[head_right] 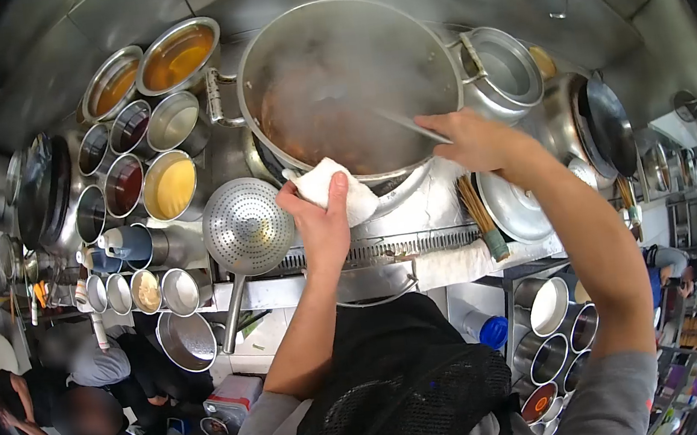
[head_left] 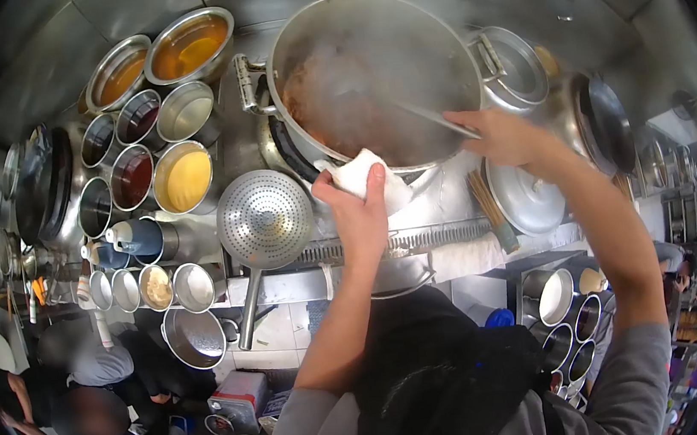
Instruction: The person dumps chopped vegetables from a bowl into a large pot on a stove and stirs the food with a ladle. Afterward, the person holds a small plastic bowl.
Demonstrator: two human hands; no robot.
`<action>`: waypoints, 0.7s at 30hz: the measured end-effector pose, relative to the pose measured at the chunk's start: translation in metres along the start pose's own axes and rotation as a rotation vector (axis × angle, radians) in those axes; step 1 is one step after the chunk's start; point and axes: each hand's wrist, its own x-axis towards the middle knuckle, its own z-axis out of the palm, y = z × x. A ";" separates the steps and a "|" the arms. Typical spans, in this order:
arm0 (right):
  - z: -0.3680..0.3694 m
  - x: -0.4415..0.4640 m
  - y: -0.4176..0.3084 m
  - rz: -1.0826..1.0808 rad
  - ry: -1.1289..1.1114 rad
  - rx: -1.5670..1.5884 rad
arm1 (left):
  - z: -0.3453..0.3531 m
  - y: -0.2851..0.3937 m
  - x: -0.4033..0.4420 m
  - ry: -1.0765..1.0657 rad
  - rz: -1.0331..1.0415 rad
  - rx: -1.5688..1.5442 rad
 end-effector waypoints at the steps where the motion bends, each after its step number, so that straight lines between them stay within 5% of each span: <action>1: -0.004 -0.011 0.012 -0.176 0.034 -0.176 | 0.000 0.001 0.000 -0.009 -0.004 0.001; 5: -0.066 -0.088 -0.003 -0.292 0.094 -0.201 | -0.002 -0.005 0.001 -0.009 0.018 0.009; 12: -0.120 -0.152 -0.068 0.109 -0.148 -0.366 | -0.007 -0.004 0.001 -0.070 -0.042 -0.018; 16: -0.093 -0.115 -0.080 0.182 -0.272 -0.336 | -0.009 -0.001 0.003 -0.074 -0.030 -0.029; 19: -0.015 -0.084 -0.042 0.046 -0.082 -0.368 | -0.008 0.000 0.002 -0.058 -0.009 -0.033; 21: 0.030 -0.051 -0.055 0.173 -0.001 -0.334 | -0.009 0.001 0.001 -0.035 0.018 -0.027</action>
